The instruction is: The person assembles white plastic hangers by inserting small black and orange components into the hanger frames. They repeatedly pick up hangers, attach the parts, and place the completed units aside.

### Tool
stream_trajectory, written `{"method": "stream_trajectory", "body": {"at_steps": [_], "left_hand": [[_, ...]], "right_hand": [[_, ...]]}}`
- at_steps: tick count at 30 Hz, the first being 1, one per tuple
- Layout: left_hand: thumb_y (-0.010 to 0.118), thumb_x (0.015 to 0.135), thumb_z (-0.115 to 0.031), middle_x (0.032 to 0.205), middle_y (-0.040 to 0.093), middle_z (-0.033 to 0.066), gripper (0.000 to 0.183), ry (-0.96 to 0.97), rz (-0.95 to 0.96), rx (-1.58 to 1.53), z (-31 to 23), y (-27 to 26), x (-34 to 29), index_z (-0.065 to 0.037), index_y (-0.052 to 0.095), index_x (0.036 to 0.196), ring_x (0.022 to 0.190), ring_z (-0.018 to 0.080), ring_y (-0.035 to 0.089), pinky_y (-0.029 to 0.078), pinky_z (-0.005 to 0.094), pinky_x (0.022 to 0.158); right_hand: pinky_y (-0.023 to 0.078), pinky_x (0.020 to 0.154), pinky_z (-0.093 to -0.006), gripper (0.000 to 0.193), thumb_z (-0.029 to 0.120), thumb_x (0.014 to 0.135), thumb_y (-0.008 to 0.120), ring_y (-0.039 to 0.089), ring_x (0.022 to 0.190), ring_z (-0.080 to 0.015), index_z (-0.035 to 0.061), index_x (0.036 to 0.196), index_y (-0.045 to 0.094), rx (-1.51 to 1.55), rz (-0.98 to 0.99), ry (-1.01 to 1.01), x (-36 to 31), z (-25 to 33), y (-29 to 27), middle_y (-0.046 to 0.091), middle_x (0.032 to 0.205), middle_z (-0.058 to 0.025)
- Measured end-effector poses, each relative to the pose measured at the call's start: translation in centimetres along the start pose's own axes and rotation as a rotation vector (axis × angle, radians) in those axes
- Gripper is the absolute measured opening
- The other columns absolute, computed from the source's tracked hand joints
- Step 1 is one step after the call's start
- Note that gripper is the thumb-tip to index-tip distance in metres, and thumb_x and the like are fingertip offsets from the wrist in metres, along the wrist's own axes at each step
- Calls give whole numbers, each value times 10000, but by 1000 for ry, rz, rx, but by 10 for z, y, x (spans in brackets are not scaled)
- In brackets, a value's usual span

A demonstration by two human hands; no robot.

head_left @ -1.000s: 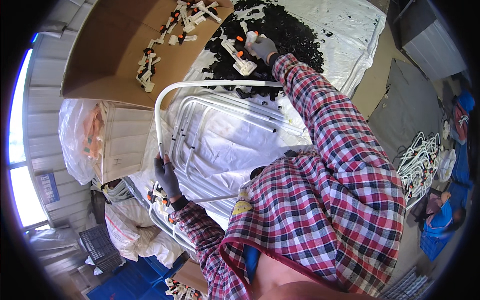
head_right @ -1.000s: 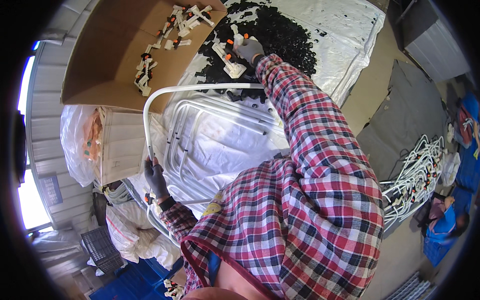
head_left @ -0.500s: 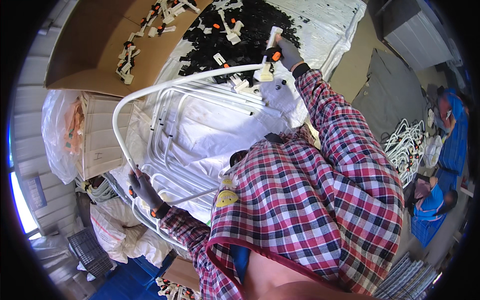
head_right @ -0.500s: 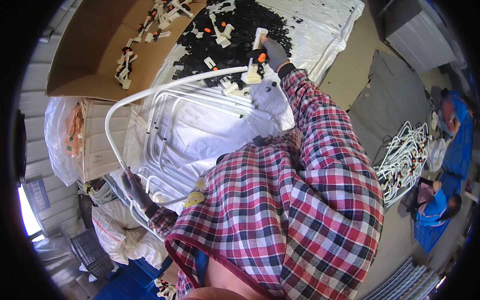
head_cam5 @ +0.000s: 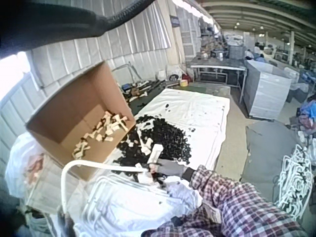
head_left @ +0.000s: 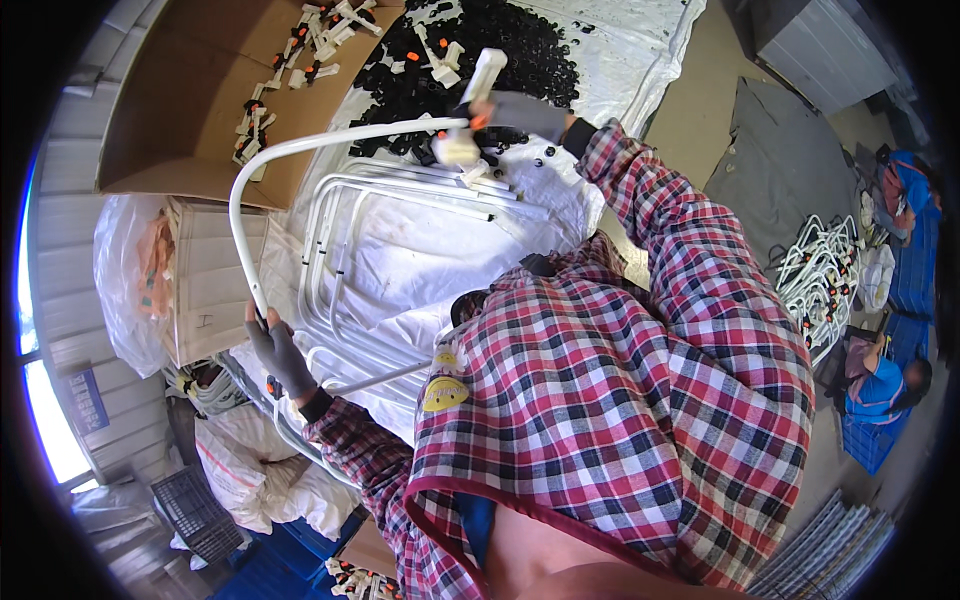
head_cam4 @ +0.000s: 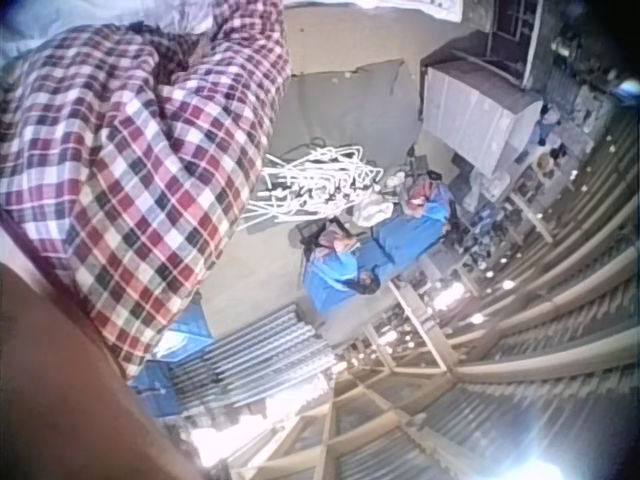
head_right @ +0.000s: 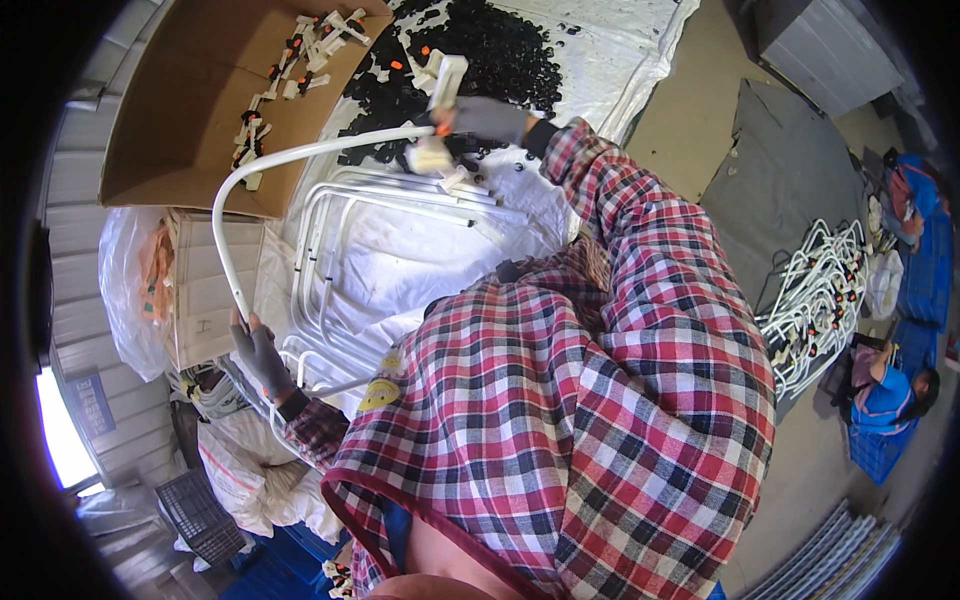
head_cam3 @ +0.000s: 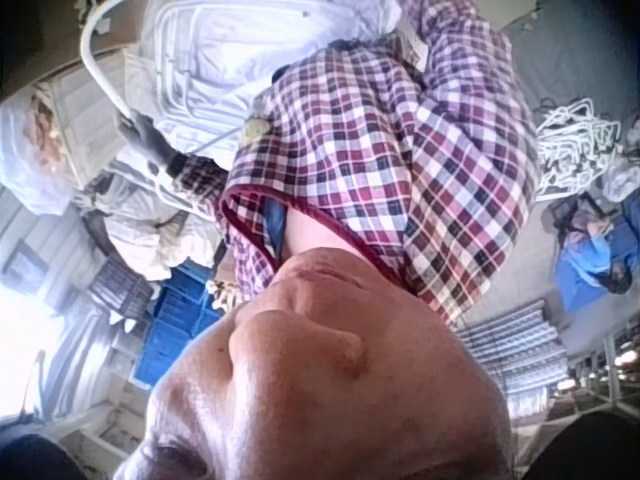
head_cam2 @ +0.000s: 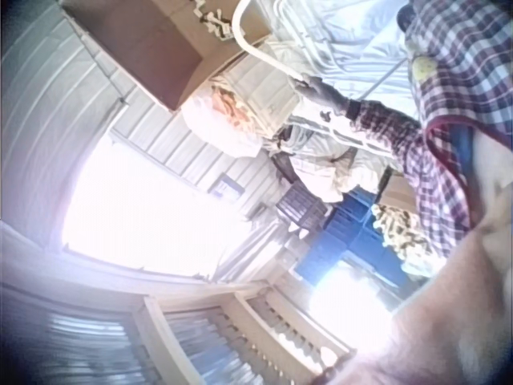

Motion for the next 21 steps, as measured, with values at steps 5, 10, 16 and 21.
{"method": "stream_trajectory", "body": {"at_steps": [5, 10, 16, 21], "left_hand": [[516, 993, -93, 760, 477, -19, 524, 39, 161, 2, -71, 69, 23, -4, 350, 1482, 609, 65, 415, 383, 214, 582], [518, 1000, -131, 744, 573, 13, 530, 257, 354, 46, -148, 111, 0, 19, 355, 1481, 632, 65, 453, 387, 217, 620], [559, 976, -105, 814, 650, 68, 583, 401, 298, 230, -196, 129, -13, 12, 324, 1496, 693, 91, 558, 438, 237, 626], [683, 898, -154, 856, 602, 23, 283, 52, 480, -138, -162, 160, 19, -21, 510, 1078, 647, 90, 576, 443, 225, 578]], "right_hand": [[550, 701, -345, 533, 451, 821, 761, 678, 808, -189, 28, 1129, 660, -569, -47, -64, 31, 150, 17, 697, 904, -98], [384, 477, -210, 137, 206, 948, 635, 478, 533, -40, 76, 908, 620, 241, 527, -467, 39, 271, 11, 520, 690, 53], [479, 646, -327, 270, 287, 795, 759, 614, 714, -178, 73, 929, 665, -369, 437, -623, 3, 330, 39, 638, 782, -41], [522, 849, -423, 582, 242, 737, 797, 675, 985, -292, 102, 1268, 603, -876, 334, -782, -9, 336, 115, 694, 1044, -110]]}}
Point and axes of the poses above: each hand's wrist, its own x-axis towards the middle knuckle, its own y-axis out of the palm, z = x × y, the point moved 10 cm from there along x, towards the middle knuckle
